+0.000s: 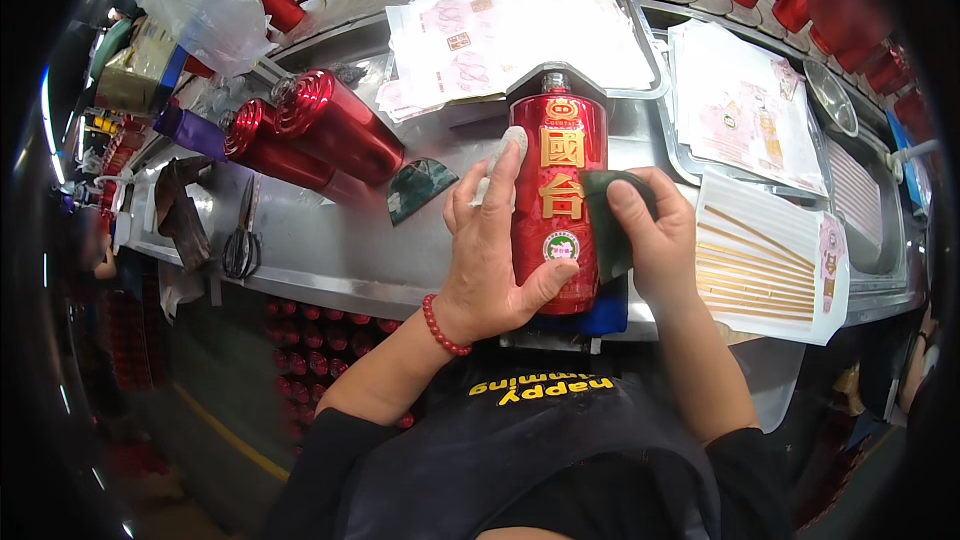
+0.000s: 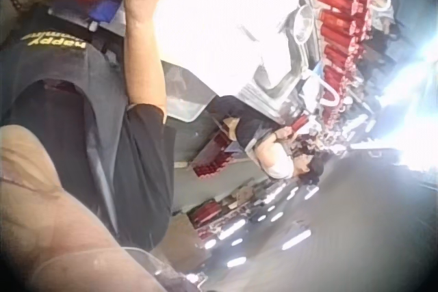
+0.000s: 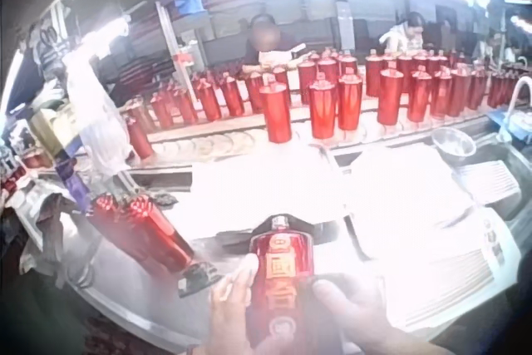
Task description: The person applies a sticker to a red cylindrical can, smooths it with a green card, and uses a wooden stick to press the edges. They repeat this process on multiple cans, placing finished ones on a nearby tray.
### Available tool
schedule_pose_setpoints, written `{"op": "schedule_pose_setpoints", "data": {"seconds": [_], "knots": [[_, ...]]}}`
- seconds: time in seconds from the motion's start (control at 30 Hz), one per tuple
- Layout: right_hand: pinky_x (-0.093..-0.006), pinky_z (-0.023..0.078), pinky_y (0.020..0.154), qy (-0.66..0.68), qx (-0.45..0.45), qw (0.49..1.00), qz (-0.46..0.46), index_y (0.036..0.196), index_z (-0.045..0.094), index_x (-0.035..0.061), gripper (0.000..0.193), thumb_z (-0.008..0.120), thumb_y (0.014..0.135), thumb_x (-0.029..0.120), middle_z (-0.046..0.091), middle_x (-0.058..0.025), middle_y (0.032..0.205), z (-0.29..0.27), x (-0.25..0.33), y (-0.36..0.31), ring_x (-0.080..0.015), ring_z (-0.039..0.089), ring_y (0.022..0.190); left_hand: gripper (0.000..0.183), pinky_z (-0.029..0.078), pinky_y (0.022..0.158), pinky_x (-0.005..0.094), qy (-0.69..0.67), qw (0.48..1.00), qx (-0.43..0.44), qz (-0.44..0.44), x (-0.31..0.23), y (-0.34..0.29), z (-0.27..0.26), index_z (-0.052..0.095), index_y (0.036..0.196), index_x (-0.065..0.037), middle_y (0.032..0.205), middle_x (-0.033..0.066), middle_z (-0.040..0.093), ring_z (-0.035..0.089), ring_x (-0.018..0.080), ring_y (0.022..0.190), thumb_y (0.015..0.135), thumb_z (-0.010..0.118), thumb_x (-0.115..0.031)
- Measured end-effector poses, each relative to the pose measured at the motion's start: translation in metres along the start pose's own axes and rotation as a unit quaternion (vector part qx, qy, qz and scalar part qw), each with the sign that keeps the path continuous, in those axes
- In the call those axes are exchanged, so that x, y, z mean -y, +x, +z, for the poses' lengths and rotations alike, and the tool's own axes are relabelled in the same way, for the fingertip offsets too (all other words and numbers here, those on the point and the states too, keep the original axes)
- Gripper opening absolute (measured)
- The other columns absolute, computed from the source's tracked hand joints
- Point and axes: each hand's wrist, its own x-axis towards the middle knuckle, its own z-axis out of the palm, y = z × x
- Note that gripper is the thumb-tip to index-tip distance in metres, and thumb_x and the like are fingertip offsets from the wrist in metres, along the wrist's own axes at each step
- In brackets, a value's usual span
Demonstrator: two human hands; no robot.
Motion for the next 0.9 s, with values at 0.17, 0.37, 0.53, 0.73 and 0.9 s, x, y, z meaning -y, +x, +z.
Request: {"op": "schedule_pose_setpoints", "data": {"seconds": [0.17,0.37,0.53,0.73,0.9], "knots": [[-0.0189,0.048,0.062,0.021,-0.071,0.997,-0.002,0.1,0.066,0.0018,0.02,0.069,0.1,0.021,0.068,0.0006,0.083,-0.02,-0.022,0.003,-0.0033,0.059,0.07,0.103,0.016,0.116,0.0525,-0.004,1.0,-0.007,-0.014,-0.002,0.003,0.0,0.024,0.157,0.003,0.161,0.0199,0.031,0.032,0.0419,0.136,0.088,0.066,-0.06],[-0.0183,0.049,0.062,0.106,-0.056,0.993,-0.005,0.1,0.066,0.0023,0.018,0.068,0.1,0.021,0.069,0.0002,0.083,-0.021,-0.004,0.009,-0.0037,0.061,0.07,0.096,0.004,0.12,0.0515,0.233,0.945,0.135,0.185,-0.019,0.043,-0.031,0.048,0.149,-0.009,0.134,0.0075,0.063,0.03,0.03,0.141,0.088,0.04,-0.082],[-0.0204,0.051,0.065,0.088,-0.044,0.995,0.013,0.101,0.065,0.0016,0.015,0.067,0.098,0.016,0.069,-0.0015,0.087,-0.029,-0.001,0.003,-0.0048,0.061,0.074,0.088,0.002,0.12,0.0532,0.292,0.918,0.167,0.209,-0.011,0.052,-0.032,0.059,0.142,-0.02,0.116,-0.0038,0.072,0.04,0.0236,0.13,0.088,0.031,-0.084],[-0.0207,0.051,0.066,0.107,-0.029,0.994,0.018,0.102,0.064,0.0018,0.014,0.067,0.098,0.015,0.069,-0.0018,0.088,-0.034,-0.006,-0.001,-0.0049,0.061,0.075,0.067,0.003,0.119,0.0564,0.267,0.913,0.125,0.282,-0.011,0.044,-0.026,0.063,0.135,-0.026,0.099,-0.0051,0.072,0.042,0.0204,0.126,0.096,0.034,-0.072],[-0.0205,0.051,0.069,0.13,-0.018,0.991,0.025,0.104,0.065,0.0024,0.014,0.067,0.098,0.015,0.068,-0.0015,0.089,-0.032,-0.001,-0.009,-0.0045,0.06,0.076,0.059,0.005,0.118,0.0568,0.218,0.936,0.116,0.25,-0.023,0.021,-0.025,0.062,0.137,-0.026,0.1,-0.007,0.073,0.041,0.0198,0.128,0.1,0.039,-0.066]]}}
